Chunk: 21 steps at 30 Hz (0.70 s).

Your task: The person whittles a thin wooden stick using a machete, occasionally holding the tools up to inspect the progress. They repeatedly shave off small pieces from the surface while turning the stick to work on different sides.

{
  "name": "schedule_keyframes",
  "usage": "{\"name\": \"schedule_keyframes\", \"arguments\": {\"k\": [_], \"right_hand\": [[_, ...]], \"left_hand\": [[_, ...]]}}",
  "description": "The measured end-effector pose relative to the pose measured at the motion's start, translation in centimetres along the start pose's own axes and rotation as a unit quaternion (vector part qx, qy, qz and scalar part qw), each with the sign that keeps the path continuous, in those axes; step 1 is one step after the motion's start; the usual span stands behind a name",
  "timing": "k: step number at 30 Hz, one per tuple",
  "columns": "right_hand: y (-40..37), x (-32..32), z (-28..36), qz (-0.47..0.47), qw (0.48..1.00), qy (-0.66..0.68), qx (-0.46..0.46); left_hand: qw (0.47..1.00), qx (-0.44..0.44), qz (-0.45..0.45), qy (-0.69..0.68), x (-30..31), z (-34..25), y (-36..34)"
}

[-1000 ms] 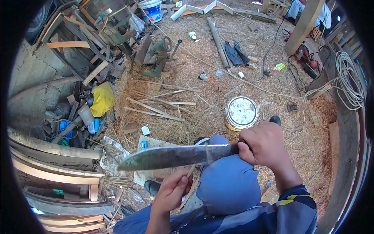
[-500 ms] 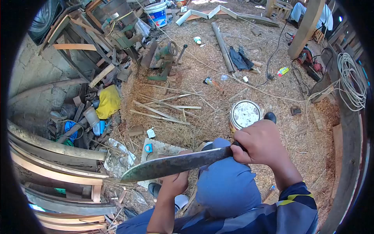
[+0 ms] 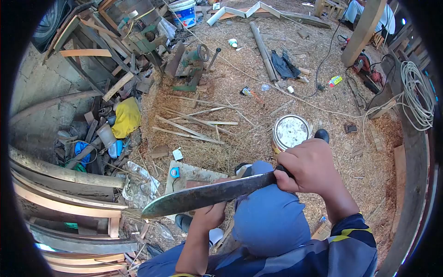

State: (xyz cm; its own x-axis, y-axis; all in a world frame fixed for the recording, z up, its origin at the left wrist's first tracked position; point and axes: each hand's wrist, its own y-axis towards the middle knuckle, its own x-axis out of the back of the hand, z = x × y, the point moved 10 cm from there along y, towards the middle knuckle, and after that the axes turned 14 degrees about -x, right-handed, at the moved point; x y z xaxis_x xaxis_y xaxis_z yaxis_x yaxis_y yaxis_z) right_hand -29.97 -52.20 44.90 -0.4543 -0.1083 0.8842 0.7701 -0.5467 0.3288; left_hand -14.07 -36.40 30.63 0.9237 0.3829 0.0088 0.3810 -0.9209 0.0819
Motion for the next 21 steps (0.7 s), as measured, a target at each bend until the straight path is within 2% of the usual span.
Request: {"name": "schedule_keyframes", "arguments": {"k": [2, 5, 8, 11, 17, 21], "right_hand": [[0.0, 0.0, -0.1, 0.003, 1.000, 0.002, -0.001], [-0.1, -0.2, -0.1, 0.008, 1.000, -0.001, -0.002], [0.0, -0.2, -0.2, 0.016, 1.000, -0.002, -0.005], [-0.1, -0.1, -0.2, 0.013, 1.000, 0.007, -0.010], [-0.2, -0.3, -0.7, 0.020, 0.999, 0.014, -0.035], [-0.2, -0.4, -0.7, 0.021, 0.999, 0.009, -0.028]], "left_hand": [[0.997, 0.043, -0.018, -0.057, -0.4, -0.5, -0.5], [0.995, 0.067, 0.039, -0.066, -1.0, -0.6, -0.8], [0.993, 0.080, 0.043, -0.077, -1.0, -0.7, -0.9], [0.993, 0.075, 0.004, -0.090, -1.2, -1.6, -0.8], [0.994, 0.093, 0.046, 0.046, -1.4, -3.6, -0.1], [0.994, 0.064, 0.029, 0.079, -1.5, -5.1, 0.0]]}}
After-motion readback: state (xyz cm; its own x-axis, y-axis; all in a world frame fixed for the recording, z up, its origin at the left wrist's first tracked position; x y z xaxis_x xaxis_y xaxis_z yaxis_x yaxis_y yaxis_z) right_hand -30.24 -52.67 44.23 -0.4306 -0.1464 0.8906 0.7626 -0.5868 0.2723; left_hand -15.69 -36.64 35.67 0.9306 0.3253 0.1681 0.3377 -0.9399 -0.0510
